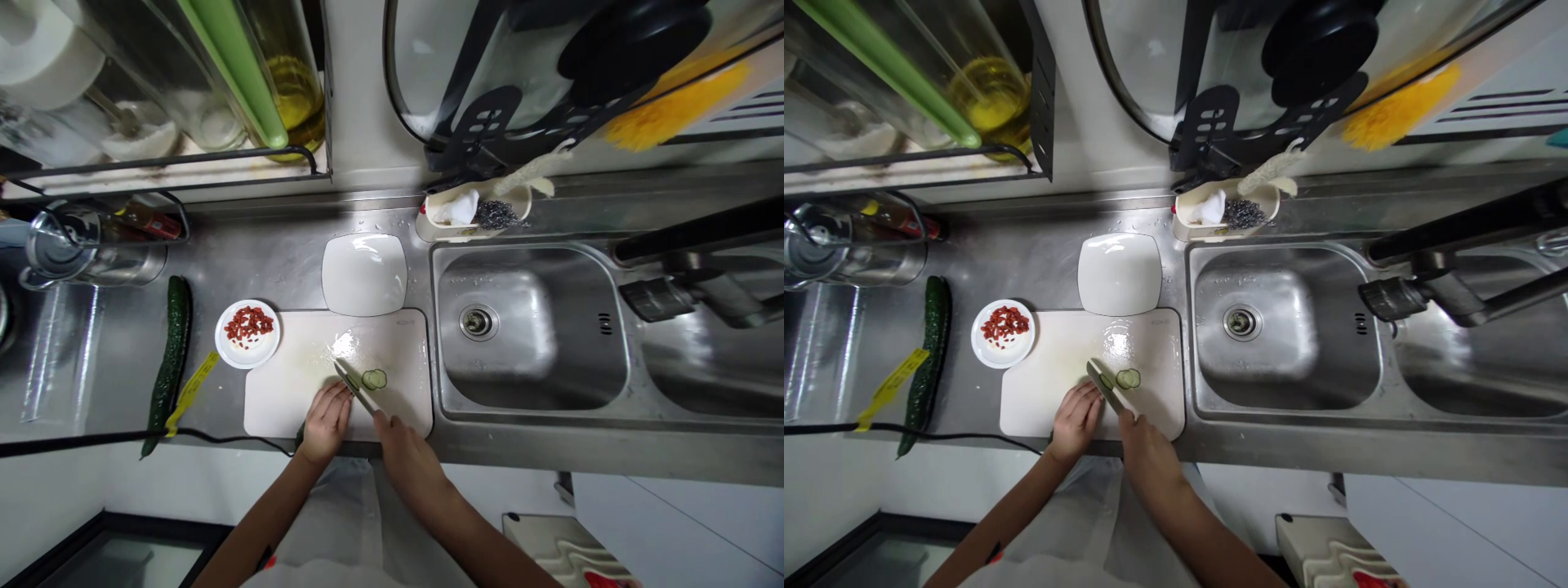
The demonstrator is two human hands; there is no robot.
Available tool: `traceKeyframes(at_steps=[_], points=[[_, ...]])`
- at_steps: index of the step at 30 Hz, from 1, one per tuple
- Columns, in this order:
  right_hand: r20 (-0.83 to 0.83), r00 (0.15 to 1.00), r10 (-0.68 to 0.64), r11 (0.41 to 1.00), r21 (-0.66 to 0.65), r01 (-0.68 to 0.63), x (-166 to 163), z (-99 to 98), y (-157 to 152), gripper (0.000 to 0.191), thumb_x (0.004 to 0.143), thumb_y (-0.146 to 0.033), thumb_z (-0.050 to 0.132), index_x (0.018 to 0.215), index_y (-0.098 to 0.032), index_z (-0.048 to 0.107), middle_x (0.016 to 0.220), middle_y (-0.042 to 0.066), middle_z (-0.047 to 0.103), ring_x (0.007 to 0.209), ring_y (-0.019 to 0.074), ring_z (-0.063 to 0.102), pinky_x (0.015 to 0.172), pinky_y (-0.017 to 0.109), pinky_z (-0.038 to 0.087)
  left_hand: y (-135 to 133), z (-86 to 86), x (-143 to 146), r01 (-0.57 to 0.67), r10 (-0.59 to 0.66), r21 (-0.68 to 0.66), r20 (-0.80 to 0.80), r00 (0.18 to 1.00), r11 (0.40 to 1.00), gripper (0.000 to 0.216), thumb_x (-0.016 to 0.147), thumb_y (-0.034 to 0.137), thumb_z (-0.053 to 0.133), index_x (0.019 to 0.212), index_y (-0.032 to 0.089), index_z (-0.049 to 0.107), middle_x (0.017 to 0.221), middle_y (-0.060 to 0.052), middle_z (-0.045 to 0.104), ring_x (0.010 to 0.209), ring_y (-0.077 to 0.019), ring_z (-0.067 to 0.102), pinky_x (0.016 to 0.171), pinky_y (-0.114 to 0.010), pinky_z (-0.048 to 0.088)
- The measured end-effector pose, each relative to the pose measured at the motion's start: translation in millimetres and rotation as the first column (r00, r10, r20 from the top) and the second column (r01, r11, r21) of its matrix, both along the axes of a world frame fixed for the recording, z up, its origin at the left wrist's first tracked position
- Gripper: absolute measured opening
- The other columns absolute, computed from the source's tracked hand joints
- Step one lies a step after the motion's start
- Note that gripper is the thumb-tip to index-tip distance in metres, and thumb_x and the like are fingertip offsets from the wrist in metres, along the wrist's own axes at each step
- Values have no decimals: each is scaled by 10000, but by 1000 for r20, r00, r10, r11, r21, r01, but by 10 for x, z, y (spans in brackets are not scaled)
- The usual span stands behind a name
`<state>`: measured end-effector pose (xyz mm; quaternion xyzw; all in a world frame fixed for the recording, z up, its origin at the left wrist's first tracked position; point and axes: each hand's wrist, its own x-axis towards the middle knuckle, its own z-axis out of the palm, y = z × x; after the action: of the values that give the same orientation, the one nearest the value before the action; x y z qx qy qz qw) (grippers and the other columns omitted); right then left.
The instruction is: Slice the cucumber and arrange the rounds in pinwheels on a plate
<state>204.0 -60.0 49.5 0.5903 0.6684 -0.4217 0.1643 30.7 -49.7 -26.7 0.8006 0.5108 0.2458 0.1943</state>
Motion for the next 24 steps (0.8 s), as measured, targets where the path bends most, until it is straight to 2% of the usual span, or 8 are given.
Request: traceKeyframes(at_steps=[7, 18, 21, 24], points=[[24, 1000, 21, 1000, -1, -21, -59, -39, 48, 365, 889, -62, 267, 1153, -143, 506, 905, 108, 627, 807, 182, 627, 663, 243, 430, 0, 1, 1, -4, 4, 9, 9, 1000, 1000, 259, 857, 119, 488, 1090, 166, 589, 1019, -81, 667, 1032, -201, 601, 907, -410, 506], [21, 1000, -1, 1000, 26, 0, -108, -265, -26, 372, 856, -33, 268, 1119, -145, 507, 924, 99, 617, 789, 158, 614, 666, 236, 424, -15, -14, -1, -4, 4, -26, 4, 1000, 1000, 273, 868, 121, 463, 1107, 177, 583, 1039, -77, 658, 1050, -193, 586, 929, -413, 493], [35, 999, -22, 998, 56, 20, -74, -256, -50, 391, 867, -50, 277, 1184, -157, 479, 949, 92, 618, 821, 168, 617, 663, 237, 419, -10, 0, 5, -19, 20, -38, 13, 1000, 999, 269, 870, 130, 465, 1108, 178, 580, 1069, -82, 643, 1068, -192, 575, 933, -406, 490], [55, 998, -31, 999, 39, 28, -14, -160, -79, 391, 866, -52, 283, 1174, -175, 490, 925, 78, 622, 798, 179, 630, 621, 239, 414, -5, 14, 8, -33, 34, -48, 21, 999, 998, 260, 873, 141, 463, 1103, 176, 582, 1079, -87, 635, 1067, -195, 573, 929, -403, 491]])
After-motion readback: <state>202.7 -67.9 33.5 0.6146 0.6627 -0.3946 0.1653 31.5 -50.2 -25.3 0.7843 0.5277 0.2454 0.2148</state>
